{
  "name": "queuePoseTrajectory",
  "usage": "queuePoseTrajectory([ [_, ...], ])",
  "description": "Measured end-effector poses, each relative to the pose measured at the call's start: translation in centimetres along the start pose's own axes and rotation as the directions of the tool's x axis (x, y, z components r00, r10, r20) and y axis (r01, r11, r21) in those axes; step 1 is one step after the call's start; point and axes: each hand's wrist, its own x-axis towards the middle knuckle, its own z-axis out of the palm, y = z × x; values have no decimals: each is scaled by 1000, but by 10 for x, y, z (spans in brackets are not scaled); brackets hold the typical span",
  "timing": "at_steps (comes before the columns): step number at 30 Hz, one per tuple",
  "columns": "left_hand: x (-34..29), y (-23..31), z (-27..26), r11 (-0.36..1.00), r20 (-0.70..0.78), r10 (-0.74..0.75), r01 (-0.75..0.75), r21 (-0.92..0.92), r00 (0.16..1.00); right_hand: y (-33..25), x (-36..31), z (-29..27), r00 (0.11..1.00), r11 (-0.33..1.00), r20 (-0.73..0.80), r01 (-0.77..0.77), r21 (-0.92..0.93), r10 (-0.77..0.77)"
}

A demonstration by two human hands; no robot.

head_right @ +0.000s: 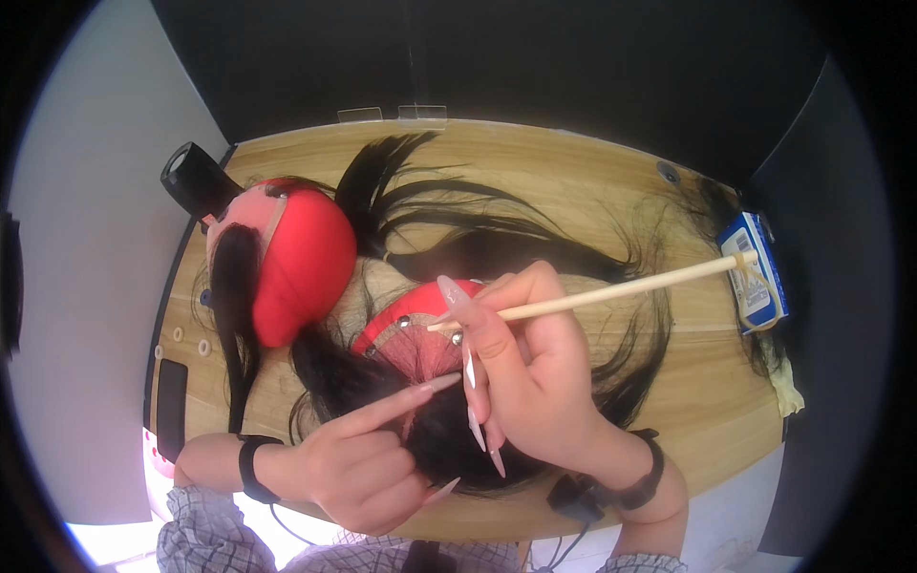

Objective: Using a ventilating needle to knot hair into a lace wig base on a mannequin head.

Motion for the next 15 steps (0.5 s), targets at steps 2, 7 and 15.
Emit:
queuePoseTrajectory([
  [2,2,0,-2,999,21,-32,33,-26,999,0,-1,-1,1000,1000,6,9,9,-9],
  [7,4,0,-3,994,13,-71,72,-76,997,3,-4,1,998,991,-58,19,136,-11],
  [15,2,1,-5,994,35,-88,91,-67,995,-3,-7,-3,994,996,64,-89,31,87],
])
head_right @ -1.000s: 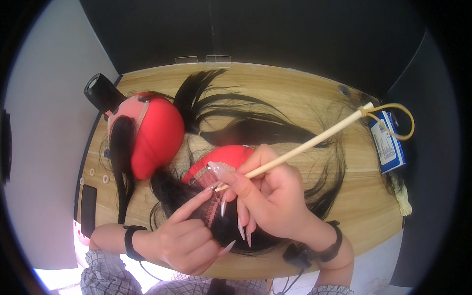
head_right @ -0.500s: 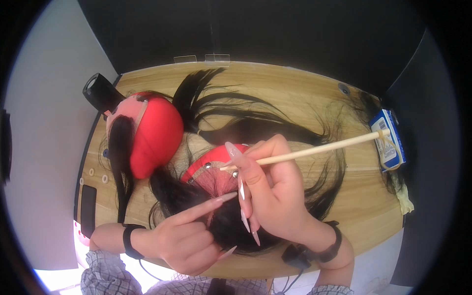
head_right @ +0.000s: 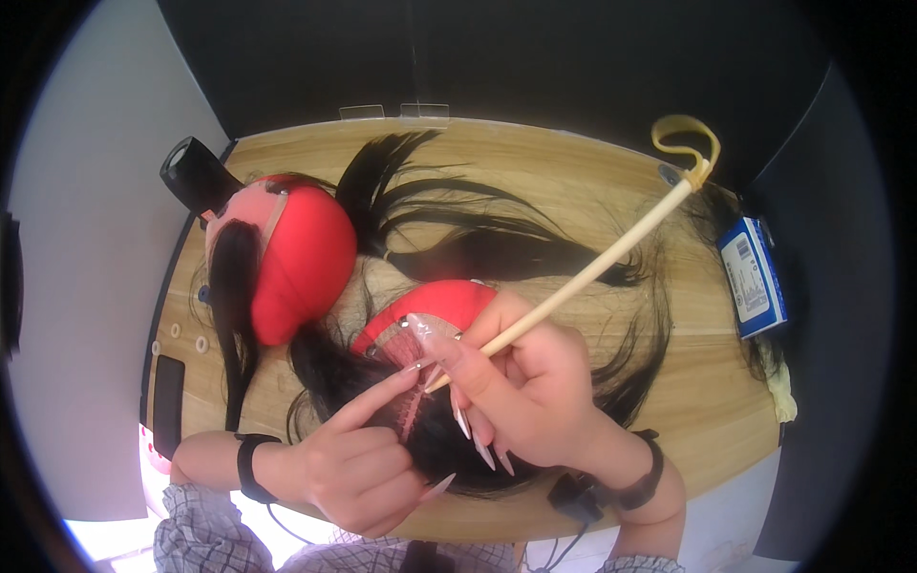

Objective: Using a ventilating needle to knot hair into a lace wig base on a mannequin head.

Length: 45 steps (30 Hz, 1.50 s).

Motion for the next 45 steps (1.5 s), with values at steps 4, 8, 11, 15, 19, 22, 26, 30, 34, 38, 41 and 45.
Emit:
queuePoseTrajectory([
  [4,-1,0,1,1000,-7,-1,1,10,1000,-2,0,3,1000,996,-12,18,-88,-20],
  [8,-1,1,2,1000,-19,-6,6,12,1000,-2,0,4,999,990,-23,21,-140,-25],
  [11,-1,1,3,1000,-29,-6,6,16,1000,0,0,4,998,981,-23,50,-188,-55],
  [15,-1,1,2,1000,-20,1,0,17,1000,4,0,2,995,968,-21,95,-231,-102],
  [19,-1,1,2,1000,-8,-3,4,19,1000,4,0,3,994,966,-29,94,-240,-104],
  [22,-2,1,3,1000,-14,1,-1,29,1000,5,1,3,992,959,-28,113,-260,-124],
  [26,-1,0,3,1000,-12,5,-4,26,1000,5,0,3,993,957,-41,98,-273,-113],
  [30,-1,1,2,1000,-14,3,-3,21,1000,4,1,3,992,954,-29,114,-279,-127],
  [34,-1,0,3,1000,-26,-4,4,18,1000,5,1,3,991,954,-29,121,-273,-134],
  [38,-1,1,3,1000,-24,-1,1,17,1000,4,1,3,992,955,-22,111,-275,-121],
  [41,-1,1,3,1000,-17,-2,3,28,1000,2,1,3,995,965,-36,79,-249,-91],
  [45,-1,0,3,1000,-23,7,-6,27,1000,2,0,4,997,977,-52,44,-209,-56],
])
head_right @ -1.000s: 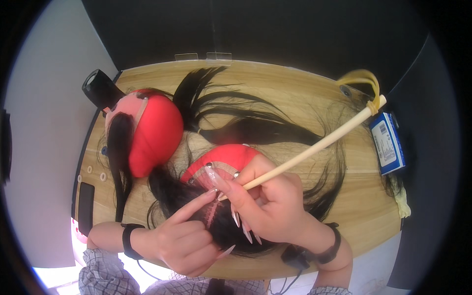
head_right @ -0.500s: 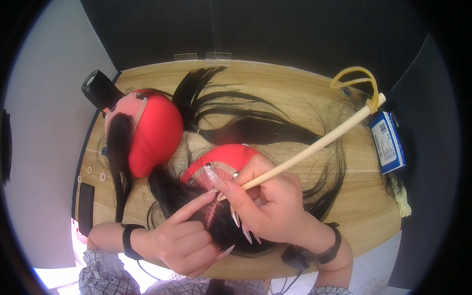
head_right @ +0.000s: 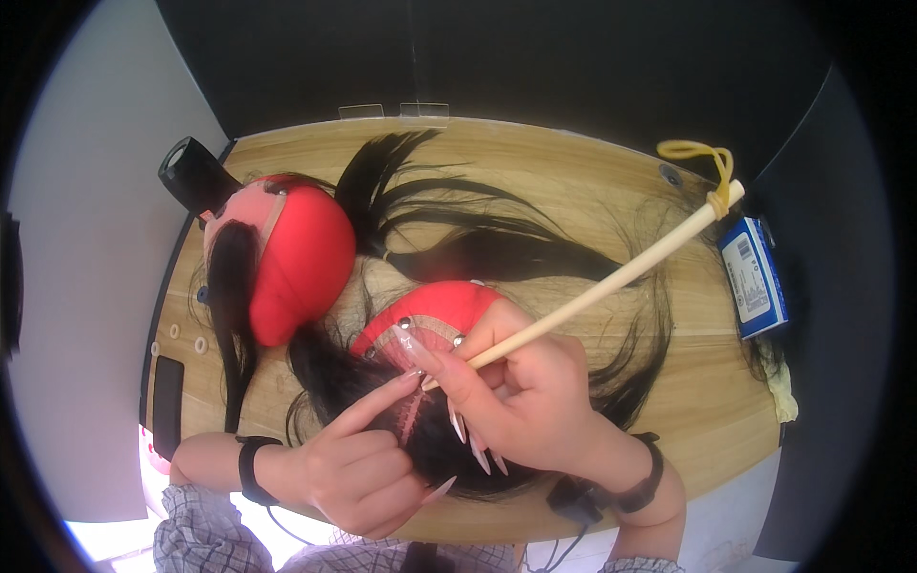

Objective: Using a ventilating needle to knot hair into a lace wig base on a mannequin head.

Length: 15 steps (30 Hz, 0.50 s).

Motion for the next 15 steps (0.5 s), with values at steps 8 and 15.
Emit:
queuePoseTrajectory([
  [8,0,1,0,1000,-5,-7,7,-3,1000,2,1,-2,998,995,16,61,-74,-60],
  [15,0,1,0,1000,-7,-11,11,-2,1000,0,1,-1,999,1000,32,24,3,-24],
])
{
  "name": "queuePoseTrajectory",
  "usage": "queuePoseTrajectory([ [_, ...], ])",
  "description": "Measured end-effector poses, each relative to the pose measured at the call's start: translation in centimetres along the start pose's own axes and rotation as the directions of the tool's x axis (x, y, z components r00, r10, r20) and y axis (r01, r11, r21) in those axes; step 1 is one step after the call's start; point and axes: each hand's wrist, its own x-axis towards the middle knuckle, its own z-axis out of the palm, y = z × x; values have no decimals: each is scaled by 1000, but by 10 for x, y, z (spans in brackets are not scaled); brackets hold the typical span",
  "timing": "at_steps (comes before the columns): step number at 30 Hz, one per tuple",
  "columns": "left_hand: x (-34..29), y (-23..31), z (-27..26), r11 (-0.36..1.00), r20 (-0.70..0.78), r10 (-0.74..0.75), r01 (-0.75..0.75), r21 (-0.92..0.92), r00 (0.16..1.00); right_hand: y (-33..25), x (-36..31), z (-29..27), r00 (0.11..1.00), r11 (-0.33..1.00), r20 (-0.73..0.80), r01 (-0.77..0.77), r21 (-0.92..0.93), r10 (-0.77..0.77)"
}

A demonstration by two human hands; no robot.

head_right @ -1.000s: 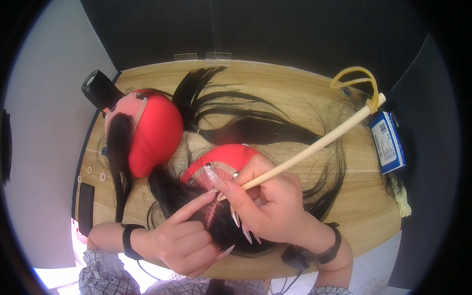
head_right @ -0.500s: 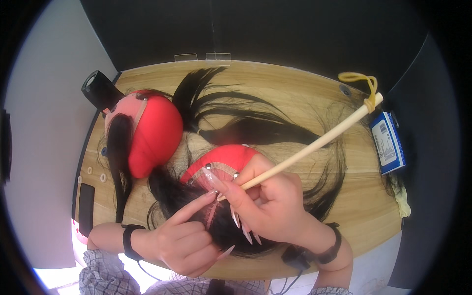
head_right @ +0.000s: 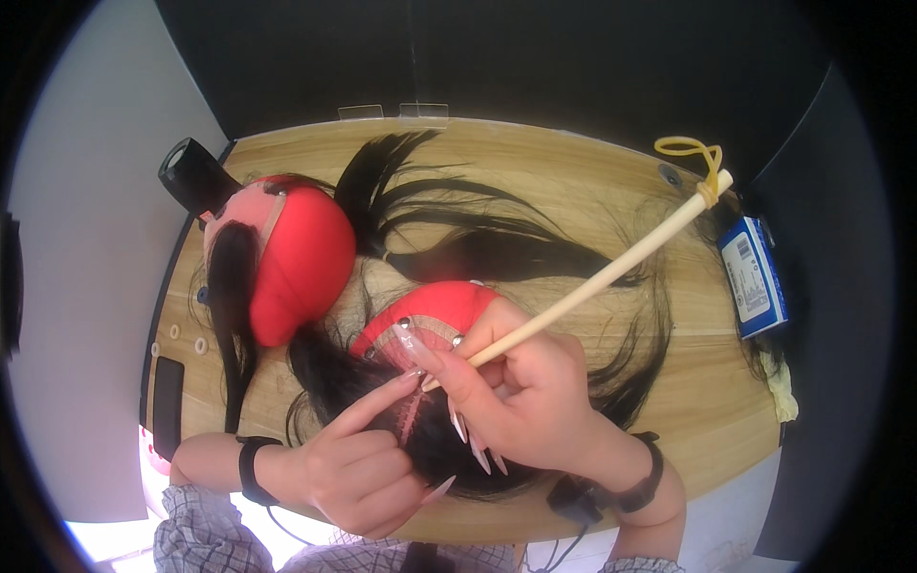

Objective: Using a ventilating needle to knot hair into a lace wig base on a mannequin head.

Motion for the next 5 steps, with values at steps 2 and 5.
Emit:
queuePoseTrajectory([
  [2,0,0,0,1000,-1,-1,1,3,1000,0,0,0,1000,1000,5,-5,15,5],
  [5,-2,1,-3,1000,50,-11,11,-5,999,-2,1,0,998,994,7,-63,85,63],
])
